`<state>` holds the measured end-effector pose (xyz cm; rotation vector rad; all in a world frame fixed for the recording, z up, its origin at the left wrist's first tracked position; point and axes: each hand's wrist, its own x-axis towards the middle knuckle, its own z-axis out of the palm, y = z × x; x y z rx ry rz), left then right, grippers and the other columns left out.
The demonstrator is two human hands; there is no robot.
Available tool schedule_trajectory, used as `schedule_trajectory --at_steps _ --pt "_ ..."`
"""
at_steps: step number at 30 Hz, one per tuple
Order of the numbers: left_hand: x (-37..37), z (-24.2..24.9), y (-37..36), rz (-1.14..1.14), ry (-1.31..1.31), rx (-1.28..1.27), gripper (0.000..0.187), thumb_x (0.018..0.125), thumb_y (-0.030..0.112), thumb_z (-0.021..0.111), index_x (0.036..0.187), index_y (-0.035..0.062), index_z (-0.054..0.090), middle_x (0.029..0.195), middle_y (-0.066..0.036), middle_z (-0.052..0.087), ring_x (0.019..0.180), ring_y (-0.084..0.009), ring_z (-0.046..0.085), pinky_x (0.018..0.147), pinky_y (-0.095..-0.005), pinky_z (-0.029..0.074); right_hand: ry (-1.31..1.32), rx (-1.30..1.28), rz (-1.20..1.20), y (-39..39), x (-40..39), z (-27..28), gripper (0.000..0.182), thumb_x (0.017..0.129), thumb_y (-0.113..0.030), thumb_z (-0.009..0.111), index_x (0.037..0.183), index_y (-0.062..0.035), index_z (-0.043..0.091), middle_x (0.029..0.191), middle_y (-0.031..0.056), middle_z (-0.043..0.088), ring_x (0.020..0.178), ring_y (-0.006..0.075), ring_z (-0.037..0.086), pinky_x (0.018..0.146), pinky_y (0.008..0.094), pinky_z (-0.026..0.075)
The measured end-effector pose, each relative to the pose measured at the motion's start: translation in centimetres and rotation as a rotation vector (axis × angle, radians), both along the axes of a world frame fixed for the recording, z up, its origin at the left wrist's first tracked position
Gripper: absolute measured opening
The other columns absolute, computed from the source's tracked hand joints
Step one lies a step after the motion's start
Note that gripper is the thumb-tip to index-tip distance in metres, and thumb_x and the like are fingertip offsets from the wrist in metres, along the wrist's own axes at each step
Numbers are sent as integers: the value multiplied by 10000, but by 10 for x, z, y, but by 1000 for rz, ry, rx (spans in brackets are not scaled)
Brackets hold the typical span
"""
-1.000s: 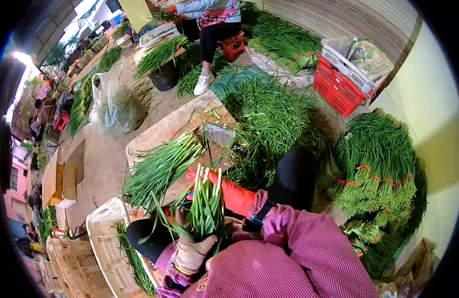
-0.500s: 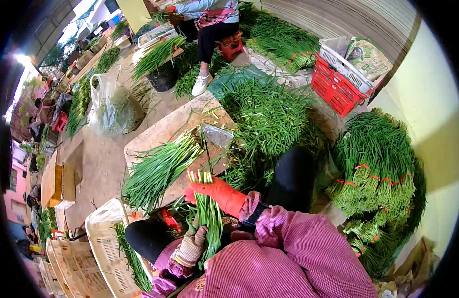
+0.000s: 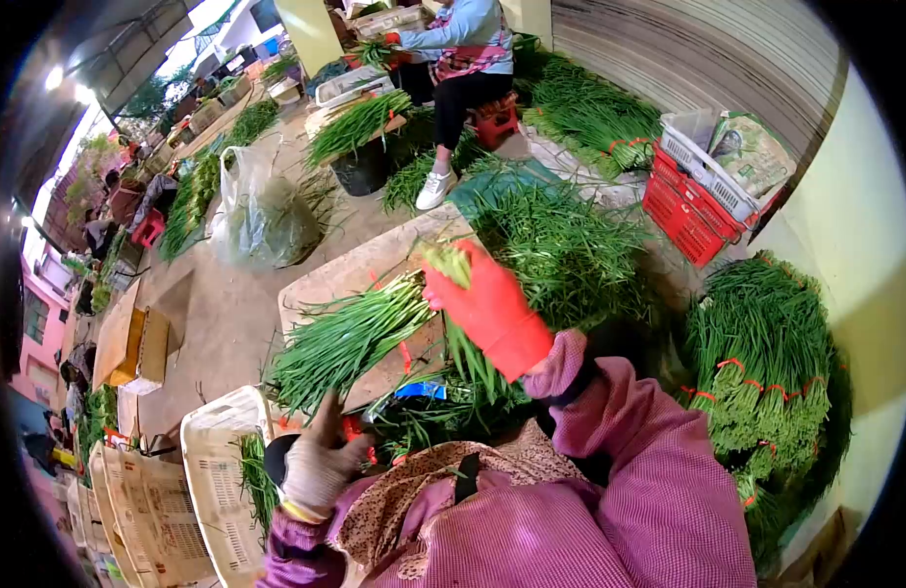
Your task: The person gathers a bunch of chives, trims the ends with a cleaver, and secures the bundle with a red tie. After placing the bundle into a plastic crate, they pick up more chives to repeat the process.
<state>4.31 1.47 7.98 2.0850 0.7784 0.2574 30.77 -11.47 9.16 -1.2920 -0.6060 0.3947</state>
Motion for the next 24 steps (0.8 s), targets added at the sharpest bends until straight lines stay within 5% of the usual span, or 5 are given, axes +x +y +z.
schedule_trajectory --at_steps 4,12,13,19,24 --pt "64 -16 -51 -237 -293 200 1207 642 180 883 1500 -94 79 1439 -277 376 1353 -344 373 1127 -366 301 234 1 194 19 -55 -8 249 927 -92 657 1112 22 535 825 72 667 716 148 656 667 279 540" --pt "99 -92 -52 3 -589 -1015 669 767 132 746 1356 33 445 1147 -78 626 1028 -223 610 916 -340 497 155 24 367 29 -58 -11 404 988 -130 558 1358 -1 457 1222 124 598 1145 216 584 964 302 465" --pt "91 -85 -46 0 -555 -1210 628 774 109 716 1343 31 463 1079 -87 650 1019 -227 617 919 -347 499 -609 -74 254 34 -31 -44 420 1036 -167 464 1429 -30 405 1383 92 498 1309 195 446 1072 284 352" --pt "78 -94 -19 -392 -787 -1654 617 848 172 685 1395 63 422 1020 -100 620 1025 -293 621 1064 -573 402 350 -87 523 27 16 -9 608 1045 -493 336 1474 -64 373 1492 78 427 1355 157 407 1114 320 312" --pt "85 -101 -26 -411 -734 -1724 691 849 269 716 1417 34 400 1039 -106 614 1020 -292 632 1035 -578 433 -78 53 476 53 28 5 419 1008 -408 503 1155 -51 665 1188 101 678 1239 261 554 1085 373 383"
